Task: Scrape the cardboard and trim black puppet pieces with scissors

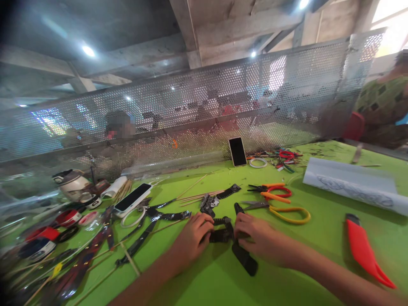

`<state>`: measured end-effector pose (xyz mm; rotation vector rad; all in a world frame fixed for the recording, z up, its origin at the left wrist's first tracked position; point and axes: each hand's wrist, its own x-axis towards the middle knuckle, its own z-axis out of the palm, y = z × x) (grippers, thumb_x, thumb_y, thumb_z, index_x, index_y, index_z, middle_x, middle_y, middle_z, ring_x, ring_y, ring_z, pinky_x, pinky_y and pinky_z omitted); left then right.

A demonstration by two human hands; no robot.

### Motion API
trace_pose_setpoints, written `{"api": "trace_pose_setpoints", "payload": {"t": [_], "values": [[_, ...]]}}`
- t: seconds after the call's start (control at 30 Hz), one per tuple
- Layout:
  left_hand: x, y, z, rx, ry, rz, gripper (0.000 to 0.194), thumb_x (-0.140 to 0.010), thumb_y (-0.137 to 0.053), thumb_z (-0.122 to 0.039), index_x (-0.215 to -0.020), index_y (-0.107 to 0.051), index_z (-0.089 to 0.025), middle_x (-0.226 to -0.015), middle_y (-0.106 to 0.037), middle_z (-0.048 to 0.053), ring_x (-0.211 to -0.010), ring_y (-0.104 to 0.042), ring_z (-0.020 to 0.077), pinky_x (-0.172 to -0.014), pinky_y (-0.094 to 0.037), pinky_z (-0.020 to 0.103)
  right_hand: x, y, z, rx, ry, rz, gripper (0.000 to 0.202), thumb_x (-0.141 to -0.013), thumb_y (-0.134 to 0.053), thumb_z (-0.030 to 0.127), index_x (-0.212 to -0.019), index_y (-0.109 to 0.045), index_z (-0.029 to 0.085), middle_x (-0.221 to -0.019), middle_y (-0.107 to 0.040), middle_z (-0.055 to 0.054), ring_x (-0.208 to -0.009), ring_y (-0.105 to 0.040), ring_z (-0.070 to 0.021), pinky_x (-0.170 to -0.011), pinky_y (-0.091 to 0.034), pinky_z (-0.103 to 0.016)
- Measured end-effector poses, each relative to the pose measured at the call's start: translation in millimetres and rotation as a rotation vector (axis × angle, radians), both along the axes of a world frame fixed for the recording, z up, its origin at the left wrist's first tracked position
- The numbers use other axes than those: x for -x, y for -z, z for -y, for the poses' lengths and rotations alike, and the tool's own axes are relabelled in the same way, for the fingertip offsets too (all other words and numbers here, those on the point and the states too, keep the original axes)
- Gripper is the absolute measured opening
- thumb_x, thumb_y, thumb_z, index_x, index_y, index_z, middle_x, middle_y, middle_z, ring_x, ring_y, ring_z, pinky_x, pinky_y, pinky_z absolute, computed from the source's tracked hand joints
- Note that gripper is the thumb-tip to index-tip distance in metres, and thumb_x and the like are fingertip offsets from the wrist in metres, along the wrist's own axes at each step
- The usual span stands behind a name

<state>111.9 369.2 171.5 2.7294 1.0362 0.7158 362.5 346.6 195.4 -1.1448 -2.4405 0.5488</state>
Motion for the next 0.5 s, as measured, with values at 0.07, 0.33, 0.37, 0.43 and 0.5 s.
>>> {"api": "trace_pose_setpoints", "payload": {"t": [0.07,0.33,0.37,0.43,0.5], "values": [[0.1,-0.7,0.3,0.002,0.003,-0.005,0.016,-0.089,-0.046,-0.011,-0.096,-0.058,-0.018,-0.106,-0.058,0.006,-0.101,-0.051,0.0219,-0.089,-0.043,0.039,-0.2,1.0,-0.9,0.019,-0.014,-0.002,0.014,-0.09,-0.051,0.019,-0.09,-0.065,0.016,-0.094,-0.058,-0.008,-0.089,-0.056,-0.0187,-0.08,-0.047,-0.032],[0.1,1.0,-1.2,-0.012,0.001,0.0,0.016,-0.089,-0.046,-0.01,-0.096,-0.058,-0.018,-0.106,-0.058,0.006,-0.1,-0.051,0.0215,-0.089,-0.043,0.038,-1.3,2.8,-0.8,0.047,-0.018,-0.005,0.012,-0.09,-0.051,0.018,-0.09,-0.063,0.017,-0.095,-0.057,-0.007,-0.089,-0.055,-0.0184,-0.08,-0.046,-0.032],[0.1,1.2,-1.4,-0.012,-0.001,-0.003,0.016,-0.088,-0.046,-0.01,-0.096,-0.058,-0.018,-0.106,-0.058,0.006,-0.1,-0.051,0.0216,-0.089,-0.043,0.038,-1.2,3.0,-0.8,0.047,-0.019,-0.003,0.012,-0.089,-0.051,0.018,-0.09,-0.063,0.017,-0.095,-0.057,-0.007,-0.089,-0.055,-0.0184,-0.08,-0.046,-0.032],[0.1,1.2,-1.3,-0.009,-0.002,-0.01,0.015,-0.089,-0.046,-0.01,-0.096,-0.057,-0.018,-0.106,-0.058,0.006,-0.1,-0.051,0.0216,-0.089,-0.043,0.038,-0.7,2.5,-0.7,0.051,-0.019,-0.003,0.013,-0.089,-0.051,0.017,-0.09,-0.063,0.016,-0.095,-0.057,-0.008,-0.089,-0.055,-0.0187,-0.08,-0.046,-0.032],[0.2,0.8,-0.9,-0.008,-0.001,-0.011,0.015,-0.089,-0.046,-0.011,-0.096,-0.057,-0.018,-0.107,-0.058,0.006,-0.1,-0.051,0.0211,-0.089,-0.043,0.037,-0.1,1.0,-0.4,0.053,-0.022,-0.012,0.014,-0.089,-0.05,0.016,-0.091,-0.064,0.016,-0.096,-0.058,-0.009,-0.09,-0.055,-0.0192,-0.081,-0.046,-0.033]]}}
